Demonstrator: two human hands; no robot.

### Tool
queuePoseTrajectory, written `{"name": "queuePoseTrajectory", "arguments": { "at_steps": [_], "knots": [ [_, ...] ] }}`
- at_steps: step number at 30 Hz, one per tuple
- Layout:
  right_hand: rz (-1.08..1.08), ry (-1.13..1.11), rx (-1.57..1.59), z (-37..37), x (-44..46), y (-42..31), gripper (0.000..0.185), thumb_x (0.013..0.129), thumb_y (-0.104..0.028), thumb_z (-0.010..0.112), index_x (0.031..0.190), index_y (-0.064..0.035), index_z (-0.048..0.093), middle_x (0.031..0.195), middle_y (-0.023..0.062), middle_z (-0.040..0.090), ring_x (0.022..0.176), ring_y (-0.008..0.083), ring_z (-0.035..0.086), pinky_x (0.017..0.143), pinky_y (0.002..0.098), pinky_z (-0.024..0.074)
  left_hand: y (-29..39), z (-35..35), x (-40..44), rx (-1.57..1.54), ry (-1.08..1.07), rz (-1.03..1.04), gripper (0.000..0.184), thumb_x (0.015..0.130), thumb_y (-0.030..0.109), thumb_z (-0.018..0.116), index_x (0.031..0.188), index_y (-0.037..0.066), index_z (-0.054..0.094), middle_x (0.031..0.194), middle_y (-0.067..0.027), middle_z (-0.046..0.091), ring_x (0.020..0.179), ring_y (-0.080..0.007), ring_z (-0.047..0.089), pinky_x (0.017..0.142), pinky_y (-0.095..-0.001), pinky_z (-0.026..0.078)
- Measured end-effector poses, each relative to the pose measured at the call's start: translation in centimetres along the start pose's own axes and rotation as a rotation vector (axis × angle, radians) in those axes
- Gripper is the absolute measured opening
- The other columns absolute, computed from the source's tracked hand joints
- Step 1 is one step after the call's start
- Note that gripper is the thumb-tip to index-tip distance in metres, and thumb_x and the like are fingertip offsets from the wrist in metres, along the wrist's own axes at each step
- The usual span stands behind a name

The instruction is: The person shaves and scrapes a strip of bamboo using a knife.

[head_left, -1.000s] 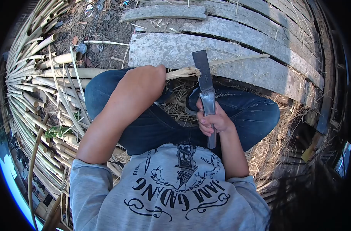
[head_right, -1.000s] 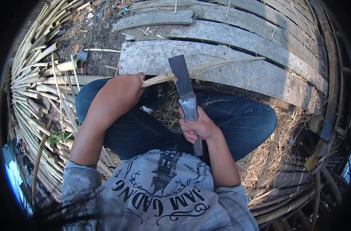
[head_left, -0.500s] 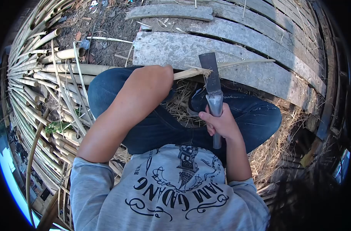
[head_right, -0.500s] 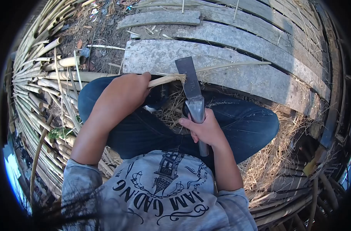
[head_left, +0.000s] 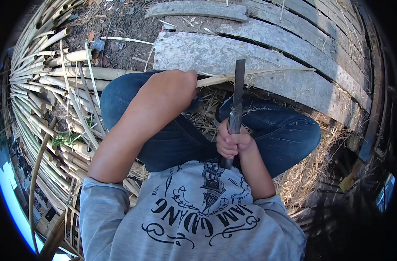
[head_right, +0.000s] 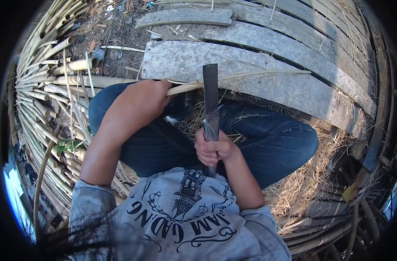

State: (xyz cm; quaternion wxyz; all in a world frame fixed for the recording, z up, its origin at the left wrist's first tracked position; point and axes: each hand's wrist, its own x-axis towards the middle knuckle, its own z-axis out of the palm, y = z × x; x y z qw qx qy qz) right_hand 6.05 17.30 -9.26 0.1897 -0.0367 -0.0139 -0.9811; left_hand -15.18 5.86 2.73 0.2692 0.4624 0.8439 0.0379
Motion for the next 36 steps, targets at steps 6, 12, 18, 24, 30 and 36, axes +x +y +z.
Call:
{"name": "queuePoseTrajectory", "arguments": {
  "at_steps": [6, 12, 18, 24, 30, 36],
  "knots": [
    [-0.097, 0.581, -0.247, 2.1, -2.4, -3.2, 0.018, 0.09, -0.007, 0.062, 0.08, -0.0062, 0.047, 0.05, 0.001, 0.042, 0.036, 0.0114, 0.045, 0.034, 0.0283, 0.0388, 0.6, -0.2, 0.3, 0.016, 0.012, 0.008, 0.015, 0.087, 0.015, 0.063, 0.092, 0.001, 0.058, 0.075, -0.0198, 0.065, 0.076, -0.0397, 0.065, 0.07, -0.0496, 0.051],
    [0.084, 0.628, -0.341, 2.7, -1.1, -2.2, 0.019, 0.089, -0.006, 0.063, 0.079, -0.0072, 0.047, 0.05, 0.0012, 0.041, 0.037, 0.0128, 0.044, 0.037, 0.0299, 0.0382, 0.5, 0.0, 0.2, 0.08, 0.031, 0.04, 0.019, 0.087, 0.013, 0.063, 0.097, -0.001, 0.057, 0.074, -0.0191, 0.064, 0.074, -0.0385, 0.065, 0.068, -0.0491, 0.051],
    [0.043, 0.254, -0.107, -0.4, -1.6, -1.5, 0.019, 0.089, -0.003, 0.062, 0.077, -0.0047, 0.047, 0.052, 0.0021, 0.041, 0.038, 0.0114, 0.043, 0.037, 0.0285, 0.0369, 0.8, -0.3, 0.0, 0.059, 0.021, 0.061, 0.024, 0.086, 0.012, 0.064, 0.105, 0.0, 0.058, 0.074, -0.0188, 0.064, 0.074, -0.0387, 0.065, 0.068, -0.0496, 0.051],
    [0.009, 0.015, -0.125, 2.2, 0.4, -1.1, 0.022, 0.085, -0.001, 0.061, 0.068, -0.0019, 0.047, 0.052, 0.0036, 0.044, 0.038, 0.0121, 0.045, 0.037, 0.0272, 0.0394, -0.1, -0.7, -0.2, 0.023, 0.041, 0.027, 0.019, 0.085, 0.013, 0.065, 0.097, 0.001, 0.057, 0.073, -0.019, 0.064, 0.074, -0.0393, 0.065, 0.068, -0.0498, 0.051],
    [-0.153, 0.408, -0.046, 3.0, -1.1, -3.0, 0.018, 0.087, -0.005, 0.061, 0.074, -0.0047, 0.048, 0.051, 0.0028, 0.044, 0.037, 0.0129, 0.045, 0.037, 0.029, 0.0406, 0.8, -0.8, 0.2, 0.068, 0.073, 0.003, 0.019, 0.085, 0.016, 0.066, 0.09, 0.0, 0.056, 0.072, -0.0184, 0.064, 0.073, -0.0382, 0.065, 0.066, -0.0488, 0.05],
    [-0.001, 0.944, -0.955, 4.5, -0.1, -2.4, 0.019, 0.089, -0.01, 0.067, 0.08, -0.0043, 0.051, 0.055, 0.0009, 0.051, 0.043, 0.0081, 0.05, 0.042, 0.0257, 0.0408, 0.8, -0.1, 0.4, 0.09, 0.086, -0.027, 0.022, 0.086, 0.019, 0.066, 0.089, 0.0, 0.056, 0.07, -0.0185, 0.064, 0.073, -0.0376, 0.065, 0.065, -0.0489, 0.05]
  ]
}}
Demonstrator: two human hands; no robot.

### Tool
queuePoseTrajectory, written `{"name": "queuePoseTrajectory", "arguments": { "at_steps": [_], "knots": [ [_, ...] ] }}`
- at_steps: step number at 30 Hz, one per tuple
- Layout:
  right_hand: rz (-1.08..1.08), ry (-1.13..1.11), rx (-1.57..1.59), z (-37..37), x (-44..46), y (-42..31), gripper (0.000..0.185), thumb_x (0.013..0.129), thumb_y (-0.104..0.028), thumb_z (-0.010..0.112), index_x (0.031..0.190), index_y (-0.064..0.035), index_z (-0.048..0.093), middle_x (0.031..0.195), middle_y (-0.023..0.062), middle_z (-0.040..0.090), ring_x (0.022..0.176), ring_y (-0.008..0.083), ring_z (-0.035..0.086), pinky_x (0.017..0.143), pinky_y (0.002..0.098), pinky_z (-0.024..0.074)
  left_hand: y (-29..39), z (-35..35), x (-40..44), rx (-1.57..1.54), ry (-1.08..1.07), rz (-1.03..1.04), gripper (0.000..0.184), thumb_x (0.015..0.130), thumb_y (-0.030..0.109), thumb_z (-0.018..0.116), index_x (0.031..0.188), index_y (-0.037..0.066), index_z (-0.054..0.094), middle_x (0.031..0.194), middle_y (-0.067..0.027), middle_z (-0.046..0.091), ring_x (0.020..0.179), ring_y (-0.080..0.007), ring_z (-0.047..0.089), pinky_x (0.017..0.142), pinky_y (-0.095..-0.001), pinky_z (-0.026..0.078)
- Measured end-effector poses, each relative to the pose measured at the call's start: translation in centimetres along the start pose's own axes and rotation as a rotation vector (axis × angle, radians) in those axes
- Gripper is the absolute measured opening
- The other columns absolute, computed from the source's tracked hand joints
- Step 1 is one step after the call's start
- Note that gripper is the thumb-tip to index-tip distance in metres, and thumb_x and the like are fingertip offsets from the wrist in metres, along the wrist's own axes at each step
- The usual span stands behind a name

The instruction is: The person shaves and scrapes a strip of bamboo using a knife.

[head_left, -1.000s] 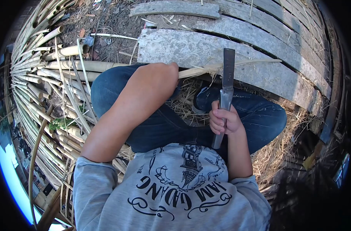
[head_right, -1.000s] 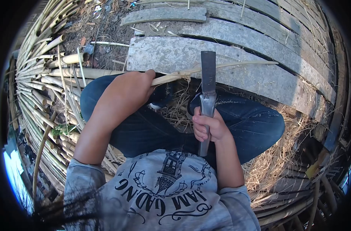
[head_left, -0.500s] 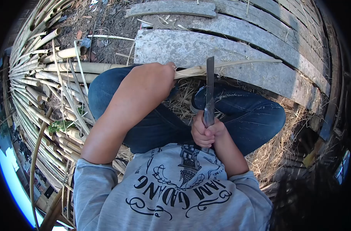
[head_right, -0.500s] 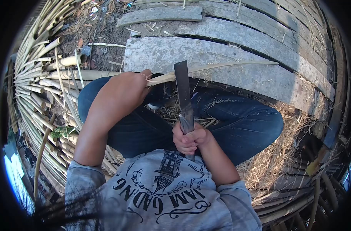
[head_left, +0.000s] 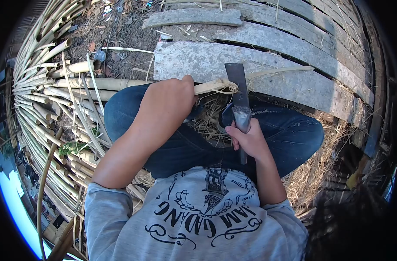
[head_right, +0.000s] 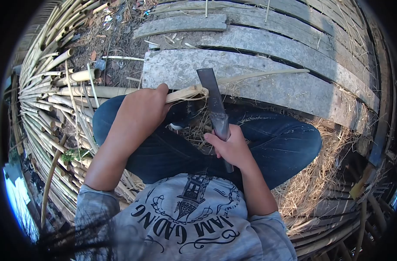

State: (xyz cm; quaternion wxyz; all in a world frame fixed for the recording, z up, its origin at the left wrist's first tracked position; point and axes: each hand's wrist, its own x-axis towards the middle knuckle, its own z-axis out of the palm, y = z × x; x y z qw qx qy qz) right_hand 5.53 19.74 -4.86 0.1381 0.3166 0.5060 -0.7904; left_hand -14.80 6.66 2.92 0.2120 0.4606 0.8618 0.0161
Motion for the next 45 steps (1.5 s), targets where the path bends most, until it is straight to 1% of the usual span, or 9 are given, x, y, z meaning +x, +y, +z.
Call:
{"name": "queuePoseTrajectory", "arguments": {
  "at_steps": [4, 11, 13, 22, 26, 28, 32, 36, 45],
  "knots": [
    [-0.241, 0.209, 0.063, 0.8, -1.7, 0.1, 0.015, 0.089, -0.009, 0.065, 0.082, -0.0023, 0.053, 0.061, 0.0013, 0.055, 0.051, 0.0066, 0.054, 0.048, 0.0225, 0.0418, 0.5, 0.0, -0.2, -0.106, -0.015, 0.086, 0.024, 0.088, 0.022, 0.065, 0.089, 0.0, 0.057, 0.07, -0.0202, 0.064, 0.073, -0.0388, 0.065, 0.066, -0.0506, 0.049],
    [-0.645, 0.456, -0.569, 1.1, -3.8, -2.4, 0.013, 0.081, -0.006, 0.071, 0.084, -0.0011, 0.059, 0.061, 0.0084, 0.06, 0.054, 0.0201, 0.064, 0.054, 0.0311, 0.0487, 2.3, -0.4, 0.1, -0.226, -0.217, 0.083, 0.034, 0.094, 0.034, 0.059, 0.096, -0.001, 0.056, 0.075, -0.0238, 0.064, 0.078, -0.0443, 0.063, 0.07, -0.0519, 0.048],
    [-0.473, 0.478, -0.701, 0.6, -3.4, -2.6, 0.017, 0.08, -0.011, 0.074, 0.081, -0.002, 0.059, 0.062, 0.0137, 0.061, 0.057, 0.0306, 0.065, 0.054, 0.0347, 0.0498, 2.6, -0.1, 0.0, -0.22, -0.152, 0.097, 0.035, 0.094, 0.032, 0.06, 0.095, -0.002, 0.054, 0.071, -0.0236, 0.063, 0.074, -0.0445, 0.063, 0.067, -0.0525, 0.048],
    [-0.236, 0.658, -1.068, -2.8, -3.9, -1.8, 0.023, 0.077, -0.02, 0.074, 0.081, -0.0025, 0.061, 0.072, 0.019, 0.067, 0.071, 0.0418, 0.066, 0.066, 0.0499, 0.0532, 3.0, 1.0, -1.0, -0.107, -0.064, 0.139, 0.026, 0.096, 0.024, 0.057, 0.092, 0.0, 0.047, 0.065, -0.0209, 0.061, 0.064, -0.0421, 0.063, 0.058, -0.0513, 0.049],
    [-0.031, 1.049, -1.075, -8.0, -5.6, -1.8, 0.023, 0.084, -0.022, 0.069, 0.079, -0.0009, 0.061, 0.071, 0.0215, 0.066, 0.074, 0.0435, 0.066, 0.066, 0.0503, 0.0526, 2.2, 1.2, -1.9, -0.094, -0.075, 0.102, 0.026, 0.096, 0.023, 0.057, 0.094, 0.0, 0.046, 0.064, -0.0207, 0.06, 0.063, -0.0423, 0.062, 0.057, -0.0521, 0.048],
    [0.002, 1.024, -1.056, -7.9, -6.6, -3.0, 0.023, 0.087, -0.021, 0.066, 0.077, -0.0011, 0.061, 0.069, 0.0211, 0.065, 0.072, 0.0437, 0.065, 0.065, 0.0496, 0.0523, 2.6, 3.0, -2.6, -0.155, -0.082, 0.076, 0.025, 0.096, 0.023, 0.057, 0.093, 0.0, 0.046, 0.063, -0.0203, 0.059, 0.063, -0.0418, 0.062, 0.057, -0.0525, 0.048],
    [-0.312, 0.655, -0.975, -1.0, -6.2, -3.5, 0.018, 0.081, -0.018, 0.068, 0.078, -0.0033, 0.06, 0.066, 0.018, 0.065, 0.068, 0.0418, 0.065, 0.063, 0.0493, 0.0521, 3.5, 2.7, -3.0, -0.104, -0.043, 0.054, 0.024, 0.094, 0.021, 0.058, 0.09, -0.001, 0.048, 0.062, -0.0193, 0.062, 0.061, -0.038, 0.065, 0.054, -0.0476, 0.052],
    [-0.253, 0.53, -1.045, 0.5, -3.0, -1.4, 0.017, 0.077, -0.018, 0.068, 0.077, -0.0033, 0.06, 0.068, 0.019, 0.065, 0.068, 0.0419, 0.066, 0.065, 0.0507, 0.0531, 4.4, 2.9, -4.0, -0.101, -0.083, -0.006, 0.024, 0.094, 0.021, 0.058, 0.09, -0.001, 0.049, 0.063, -0.0199, 0.062, 0.062, -0.0389, 0.065, 0.056, -0.0488, 0.052],
    [-0.039, 0.951, -1.066, -6.2, -5.6, -3.4, 0.02, 0.084, -0.019, 0.064, 0.08, 0.0006, 0.063, 0.077, 0.0246, 0.067, 0.08, 0.0446, 0.066, 0.071, 0.0514, 0.0524, 4.0, 3.8, -5.2, -0.253, -0.095, -0.017, 0.025, 0.098, 0.023, 0.055, 0.088, 0.0, 0.049, 0.064, -0.0238, 0.058, 0.067, -0.045, 0.06, 0.059, -0.0549, 0.046]
  ]
}}
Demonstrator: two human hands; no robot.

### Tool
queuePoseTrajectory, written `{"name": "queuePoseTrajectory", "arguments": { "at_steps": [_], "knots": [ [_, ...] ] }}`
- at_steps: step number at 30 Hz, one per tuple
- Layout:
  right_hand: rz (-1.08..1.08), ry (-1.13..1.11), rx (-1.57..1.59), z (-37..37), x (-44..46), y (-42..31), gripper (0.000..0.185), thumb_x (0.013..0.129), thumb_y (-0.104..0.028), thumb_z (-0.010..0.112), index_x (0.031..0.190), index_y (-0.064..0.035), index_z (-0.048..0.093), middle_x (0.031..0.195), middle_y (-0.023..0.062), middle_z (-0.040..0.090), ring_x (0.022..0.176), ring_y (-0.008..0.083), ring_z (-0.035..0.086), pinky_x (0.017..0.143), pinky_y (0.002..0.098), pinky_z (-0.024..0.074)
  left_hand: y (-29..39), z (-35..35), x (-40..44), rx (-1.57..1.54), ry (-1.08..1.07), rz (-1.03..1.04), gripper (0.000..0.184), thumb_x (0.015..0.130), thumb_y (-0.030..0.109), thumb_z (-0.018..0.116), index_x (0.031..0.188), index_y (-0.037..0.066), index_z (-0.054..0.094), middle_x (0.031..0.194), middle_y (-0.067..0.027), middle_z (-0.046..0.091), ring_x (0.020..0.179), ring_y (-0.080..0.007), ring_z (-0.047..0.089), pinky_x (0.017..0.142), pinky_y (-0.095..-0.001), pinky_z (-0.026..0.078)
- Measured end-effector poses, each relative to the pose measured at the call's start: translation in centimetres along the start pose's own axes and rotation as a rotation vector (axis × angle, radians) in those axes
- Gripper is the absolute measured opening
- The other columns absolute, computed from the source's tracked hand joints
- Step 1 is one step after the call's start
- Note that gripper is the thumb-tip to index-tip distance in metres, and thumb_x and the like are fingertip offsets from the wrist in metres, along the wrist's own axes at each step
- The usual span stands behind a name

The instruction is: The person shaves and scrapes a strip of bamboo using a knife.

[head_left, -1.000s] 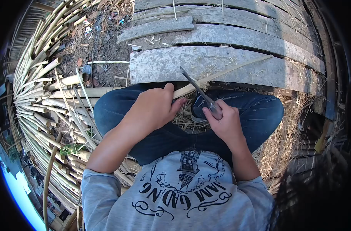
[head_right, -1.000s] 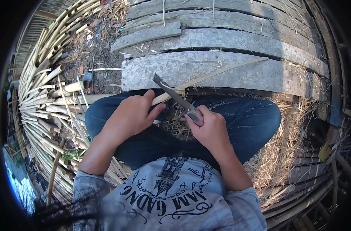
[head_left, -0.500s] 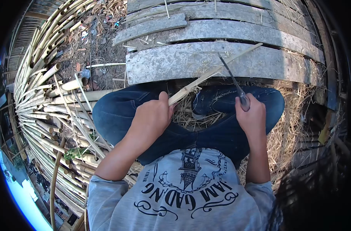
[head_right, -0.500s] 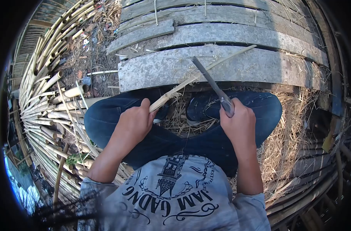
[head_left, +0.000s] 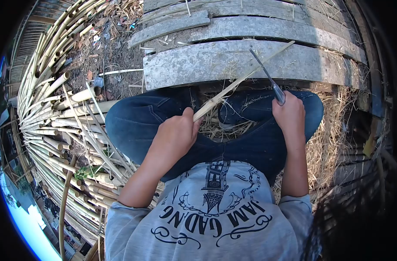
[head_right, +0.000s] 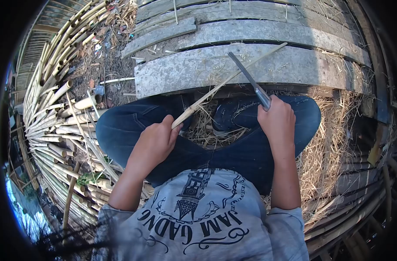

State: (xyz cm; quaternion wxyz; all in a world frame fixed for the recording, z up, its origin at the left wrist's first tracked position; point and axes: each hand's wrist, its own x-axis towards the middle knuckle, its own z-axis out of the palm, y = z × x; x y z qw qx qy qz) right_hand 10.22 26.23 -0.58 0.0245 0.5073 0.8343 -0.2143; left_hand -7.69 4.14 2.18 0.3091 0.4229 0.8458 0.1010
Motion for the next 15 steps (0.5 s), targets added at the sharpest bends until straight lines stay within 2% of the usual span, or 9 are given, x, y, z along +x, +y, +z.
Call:
{"name": "queuePoseTrajectory", "arguments": {
  "at_steps": [3, 5, 7, 13, 15],
  "knots": [
    [-0.253, -0.063, 0.165, 1.0, -2.1, -2.6, 0.019, 0.08, -0.02, 0.068, 0.081, -0.0011, 0.063, 0.075, 0.0224, 0.067, 0.076, 0.0429, 0.066, 0.07, 0.0508, 0.0531, 0.7, 0.3, 0.5, -0.027, 0.019, 0.067, 0.026, 0.098, 0.023, 0.055, 0.088, 0.0, 0.049, 0.065, -0.0239, 0.059, 0.067, -0.0454, 0.06, 0.059, -0.0557, 0.045],
    [-0.332, -0.204, 0.062, 2.7, -3.1, -3.8, 0.019, 0.077, -0.02, 0.07, 0.081, -0.0023, 0.064, 0.075, 0.0222, 0.067, 0.074, 0.0422, 0.067, 0.07, 0.0503, 0.0541, 1.1, 0.1, 0.4, -0.033, 0.018, 0.038, 0.027, 0.099, 0.024, 0.054, 0.088, 0.0, 0.049, 0.064, -0.0242, 0.059, 0.067, -0.0458, 0.06, 0.059, -0.0559, 0.045],
    [-0.249, -0.178, 0.043, 4.2, -1.7, -2.0, 0.019, 0.076, -0.02, 0.07, 0.081, -0.0024, 0.065, 0.077, 0.0226, 0.068, 0.073, 0.0408, 0.068, 0.07, 0.0498, 0.0549, 0.8, 1.0, 0.0, -0.01, 0.008, 0.028, 0.027, 0.099, 0.024, 0.054, 0.088, 0.0, 0.049, 0.064, -0.0244, 0.059, 0.067, -0.0459, 0.061, 0.06, -0.0559, 0.046],
    [-0.225, -0.167, -0.072, 2.6, -2.5, -1.6, 0.017, 0.078, -0.018, 0.069, 0.082, -0.002, 0.065, 0.077, 0.0218, 0.068, 0.074, 0.0398, 0.069, 0.07, 0.0485, 0.0558, 1.4, 1.9, -0.3, 0.042, 0.034, -0.009, 0.026, 0.098, 0.024, 0.054, 0.089, 0.0, 0.049, 0.064, -0.0245, 0.06, 0.066, -0.0461, 0.062, 0.058, -0.0541, 0.048],
    [-0.23, -0.184, -0.024, 3.0, -3.1, -2.3, 0.017, 0.079, -0.018, 0.069, 0.083, -0.002, 0.065, 0.076, 0.0214, 0.069, 0.074, 0.039, 0.069, 0.069, 0.0472, 0.0565, 1.3, 1.9, -0.3, 0.123, 0.035, -0.008, 0.024, 0.096, 0.021, 0.056, 0.088, -0.001, 0.049, 0.065, -0.0224, 0.063, 0.063, -0.0422, 0.065, 0.056, -0.051, 0.052]
  ]
}}
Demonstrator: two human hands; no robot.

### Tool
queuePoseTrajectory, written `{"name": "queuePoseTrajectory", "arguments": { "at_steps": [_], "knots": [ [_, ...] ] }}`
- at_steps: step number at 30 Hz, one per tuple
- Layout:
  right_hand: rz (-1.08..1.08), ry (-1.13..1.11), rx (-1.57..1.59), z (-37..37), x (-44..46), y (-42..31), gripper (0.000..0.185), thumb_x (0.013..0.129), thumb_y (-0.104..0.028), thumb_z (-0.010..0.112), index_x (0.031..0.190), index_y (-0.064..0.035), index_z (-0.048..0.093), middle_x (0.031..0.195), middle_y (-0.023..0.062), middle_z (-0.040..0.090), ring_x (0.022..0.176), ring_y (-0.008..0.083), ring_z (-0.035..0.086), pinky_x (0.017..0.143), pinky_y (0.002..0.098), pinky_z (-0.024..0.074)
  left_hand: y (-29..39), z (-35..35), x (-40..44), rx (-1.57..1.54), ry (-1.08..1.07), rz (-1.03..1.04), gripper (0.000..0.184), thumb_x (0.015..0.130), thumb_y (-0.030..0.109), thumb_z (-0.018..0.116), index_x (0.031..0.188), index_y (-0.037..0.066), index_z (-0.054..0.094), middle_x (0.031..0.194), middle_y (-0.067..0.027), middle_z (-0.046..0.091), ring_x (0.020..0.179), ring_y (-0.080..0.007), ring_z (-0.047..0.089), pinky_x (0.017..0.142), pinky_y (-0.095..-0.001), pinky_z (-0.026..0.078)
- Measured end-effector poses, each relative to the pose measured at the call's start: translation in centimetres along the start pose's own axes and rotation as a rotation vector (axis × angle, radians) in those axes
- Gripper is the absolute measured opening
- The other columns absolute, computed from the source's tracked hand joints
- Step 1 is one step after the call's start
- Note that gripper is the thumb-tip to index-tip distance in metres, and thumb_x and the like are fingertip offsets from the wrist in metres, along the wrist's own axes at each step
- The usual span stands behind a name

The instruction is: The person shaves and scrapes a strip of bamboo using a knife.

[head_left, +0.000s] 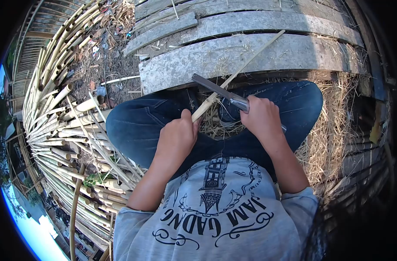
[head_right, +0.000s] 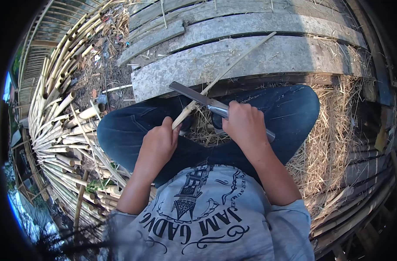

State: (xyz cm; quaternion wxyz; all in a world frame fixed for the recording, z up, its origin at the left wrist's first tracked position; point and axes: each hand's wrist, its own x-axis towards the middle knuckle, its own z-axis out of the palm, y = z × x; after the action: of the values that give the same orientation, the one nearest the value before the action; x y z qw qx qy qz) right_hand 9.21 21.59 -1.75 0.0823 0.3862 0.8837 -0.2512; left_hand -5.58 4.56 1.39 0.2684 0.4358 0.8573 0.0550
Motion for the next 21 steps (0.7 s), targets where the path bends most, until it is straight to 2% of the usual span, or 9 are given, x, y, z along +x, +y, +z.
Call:
{"name": "queuePoseTrajectory", "arguments": {
  "at_steps": [2, 4, 5, 8, 12, 14, 16, 18, 21],
  "knots": [
    [-0.016, -0.025, 0.02, 0.0, -0.3, -1.0, 0.018, 0.078, -0.018, 0.07, 0.084, -0.0022, 0.065, 0.077, 0.0214, 0.069, 0.074, 0.0384, 0.07, 0.069, 0.0461, 0.0571, 0.4, -0.3, -0.3, 0.019, 0.006, 0.012, 0.024, 0.096, 0.021, 0.056, 0.089, -0.001, 0.048, 0.064, -0.022, 0.063, 0.062, -0.0416, 0.065, 0.056, -0.0502, 0.053],
    [-0.053, -0.034, 0.016, -0.2, -0.2, -1.0, 0.017, 0.079, -0.018, 0.067, 0.08, -0.0012, 0.064, 0.076, 0.0237, 0.067, 0.076, 0.0424, 0.067, 0.071, 0.0509, 0.0541, 0.4, -0.3, -0.7, 0.037, 0.009, 0.027, 0.023, 0.095, 0.02, 0.057, 0.089, -0.001, 0.048, 0.064, -0.0217, 0.063, 0.061, -0.0409, 0.065, 0.055, -0.0495, 0.053],
    [-0.018, 0.039, -0.051, -0.3, 0.3, 0.5, 0.019, 0.077, -0.018, 0.072, 0.083, -0.0018, 0.065, 0.077, 0.0209, 0.069, 0.074, 0.0391, 0.069, 0.068, 0.047, 0.0567, 0.3, -0.3, -0.9, 0.044, 0.01, 0.02, 0.023, 0.095, 0.02, 0.057, 0.089, 0.0, 0.048, 0.063, -0.0214, 0.063, 0.061, -0.0404, 0.065, 0.054, -0.0489, 0.053],
    [0.101, 0.129, -0.136, -1.5, 1.5, 4.2, 0.019, 0.08, -0.019, 0.071, 0.084, -0.0003, 0.067, 0.077, 0.0216, 0.069, 0.075, 0.0407, 0.069, 0.068, 0.0476, 0.0565, 0.2, 0.7, -1.2, 0.037, 0.019, 0.018, 0.022, 0.095, 0.019, 0.057, 0.089, 0.0, 0.048, 0.063, -0.021, 0.062, 0.06, -0.0398, 0.065, 0.054, -0.0483, 0.053],
    [-0.101, -0.032, -0.07, -0.5, -1.2, -0.5, 0.022, 0.079, -0.02, 0.072, 0.082, 0.0005, 0.065, 0.076, 0.0215, 0.069, 0.074, 0.0394, 0.069, 0.068, 0.0457, 0.0574, 1.2, 0.8, -0.8, -0.006, 0.043, 0.061, 0.022, 0.095, 0.019, 0.057, 0.089, -0.001, 0.048, 0.064, -0.0214, 0.062, 0.061, -0.041, 0.065, 0.055, -0.0497, 0.053],
    [-0.109, -0.063, -0.039, 0.8, -1.1, -0.1, 0.021, 0.077, -0.02, 0.073, 0.082, -0.0004, 0.065, 0.076, 0.0212, 0.068, 0.073, 0.0397, 0.069, 0.067, 0.0459, 0.0571, 0.7, 0.4, -0.9, -0.028, 0.026, 0.059, 0.024, 0.096, 0.02, 0.056, 0.089, -0.001, 0.048, 0.064, -0.0225, 0.062, 0.063, -0.0424, 0.064, 0.056, -0.0507, 0.052],
    [0.007, 0.077, -0.047, 0.7, 0.4, 2.2, 0.019, 0.076, -0.019, 0.072, 0.081, -0.0016, 0.066, 0.074, 0.0212, 0.068, 0.073, 0.0401, 0.069, 0.067, 0.0463, 0.0567, -0.1, 0.3, -1.2, -0.033, 0.006, 0.039, 0.025, 0.097, 0.02, 0.055, 0.089, -0.002, 0.048, 0.065, -0.0236, 0.062, 0.064, -0.0438, 0.064, 0.057, -0.0516, 0.052],
    [0.033, 0.089, -0.054, 0.2, 0.9, 3.0, 0.019, 0.077, -0.019, 0.072, 0.082, -0.002, 0.065, 0.074, 0.022, 0.068, 0.073, 0.0402, 0.069, 0.067, 0.0473, 0.0564, -0.6, 0.8, -1.4, -0.205, -0.037, 0.037, 0.028, 0.1, 0.024, 0.053, 0.089, -0.002, 0.049, 0.065, -0.027, 0.058, 0.068, -0.0479, 0.059, 0.06, -0.0557, 0.043],
    [-0.058, 0.028, -0.048, 0.2, -0.8, 0.2, 0.024, 0.077, -0.021, 0.073, 0.083, -0.0002, 0.063, 0.075, 0.0217, 0.068, 0.071, 0.0391, 0.069, 0.066, 0.0483, 0.0568, -0.1, 0.4, -1.1, -0.206, -0.045, 0.016, 0.031, 0.101, 0.026, 0.051, 0.088, -0.003, 0.049, 0.066, -0.0284, 0.057, 0.069, -0.0493, 0.058, 0.061, -0.0557, 0.042]
  ]
}}
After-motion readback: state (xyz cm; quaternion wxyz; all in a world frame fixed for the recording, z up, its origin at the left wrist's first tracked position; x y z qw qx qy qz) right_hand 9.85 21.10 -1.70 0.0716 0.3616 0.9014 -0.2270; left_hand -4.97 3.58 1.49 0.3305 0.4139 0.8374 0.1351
